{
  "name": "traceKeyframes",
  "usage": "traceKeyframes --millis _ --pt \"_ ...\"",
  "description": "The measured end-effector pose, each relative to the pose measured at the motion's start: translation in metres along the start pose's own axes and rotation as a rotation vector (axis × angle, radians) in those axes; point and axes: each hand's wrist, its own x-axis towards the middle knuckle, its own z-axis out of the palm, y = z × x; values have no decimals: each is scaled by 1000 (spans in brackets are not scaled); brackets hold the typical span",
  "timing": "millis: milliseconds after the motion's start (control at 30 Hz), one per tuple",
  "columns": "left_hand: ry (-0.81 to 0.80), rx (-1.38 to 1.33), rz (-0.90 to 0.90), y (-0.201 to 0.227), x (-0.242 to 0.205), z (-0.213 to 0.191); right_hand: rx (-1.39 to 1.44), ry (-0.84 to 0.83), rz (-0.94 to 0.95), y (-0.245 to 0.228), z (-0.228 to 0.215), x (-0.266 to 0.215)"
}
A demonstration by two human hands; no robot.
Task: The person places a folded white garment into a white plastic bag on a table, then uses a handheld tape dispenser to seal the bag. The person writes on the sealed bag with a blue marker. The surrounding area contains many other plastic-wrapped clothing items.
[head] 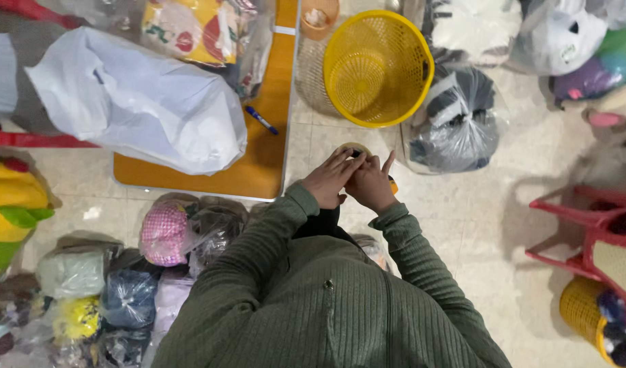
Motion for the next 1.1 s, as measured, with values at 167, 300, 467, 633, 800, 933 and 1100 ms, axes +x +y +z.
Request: traceKeyframes --millis 167,300,467,633,800,933,1100 --pt "155 200 -130 2 -16 -37 117 -33 -226 -26 -70 38" --pt "354 179 -170 -8 -34 -64 51 -37 -339 -40 -89 76" --pt "606 63 -281 -17 -53 -88 111 -1 -525 -48 -73 131" --pt "798 134 -406 -30 -71 -123 -64 -84 -498 -46 -64 197" --pt "849 190 -573 -44 -77 -167 -131 127 -511 -53 -71 274" --pt "907 193 -655 -52 -77 -195 -239 229 -525 -82 -93 355" --pt "928 164 -759 -66 -72 -199 -240 347 -555 -116 -123 456"
